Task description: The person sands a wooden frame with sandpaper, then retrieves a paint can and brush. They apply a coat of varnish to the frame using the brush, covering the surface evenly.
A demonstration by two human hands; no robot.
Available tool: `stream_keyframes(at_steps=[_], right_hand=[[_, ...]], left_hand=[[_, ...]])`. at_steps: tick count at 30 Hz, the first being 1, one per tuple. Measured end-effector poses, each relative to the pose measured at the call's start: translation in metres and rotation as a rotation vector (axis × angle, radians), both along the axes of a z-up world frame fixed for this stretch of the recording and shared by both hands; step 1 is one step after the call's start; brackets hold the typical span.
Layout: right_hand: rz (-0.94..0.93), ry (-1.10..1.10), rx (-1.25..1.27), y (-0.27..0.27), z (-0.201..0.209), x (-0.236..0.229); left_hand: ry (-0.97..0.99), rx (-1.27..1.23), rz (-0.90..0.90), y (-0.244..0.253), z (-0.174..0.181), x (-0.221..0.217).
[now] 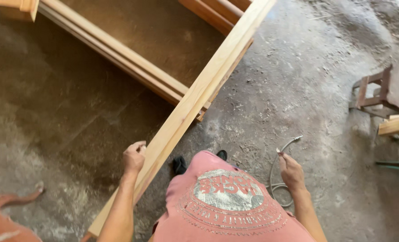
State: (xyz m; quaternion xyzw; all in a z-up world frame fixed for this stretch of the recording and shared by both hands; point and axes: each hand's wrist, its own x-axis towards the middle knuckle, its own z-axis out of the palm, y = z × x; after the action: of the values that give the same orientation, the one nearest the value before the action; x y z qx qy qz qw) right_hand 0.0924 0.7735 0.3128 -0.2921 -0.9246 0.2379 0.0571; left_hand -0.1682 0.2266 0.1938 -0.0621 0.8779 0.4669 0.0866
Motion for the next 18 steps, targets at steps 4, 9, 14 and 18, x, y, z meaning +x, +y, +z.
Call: stream_keyframes(at_steps=[4, 9, 14, 18], right_hand=[[-0.184, -0.062, 0.014, 0.009, 0.006, 0.045], [-0.333, -0.062, -0.003, 0.030, -0.022, 0.096], [-0.446, -0.061, -0.027, 0.067, -0.023, 0.118], [-0.413, 0.043, -0.017, 0.099, -0.020, 0.116]], left_hand=[[0.094, -0.007, -0.185, 0.040, -0.023, -0.027], [0.112, -0.046, -0.302, 0.108, -0.015, -0.034], [0.099, -0.092, -0.405, 0.192, 0.004, -0.030], [0.216, -0.061, -0.463, 0.255, -0.002, -0.036]])
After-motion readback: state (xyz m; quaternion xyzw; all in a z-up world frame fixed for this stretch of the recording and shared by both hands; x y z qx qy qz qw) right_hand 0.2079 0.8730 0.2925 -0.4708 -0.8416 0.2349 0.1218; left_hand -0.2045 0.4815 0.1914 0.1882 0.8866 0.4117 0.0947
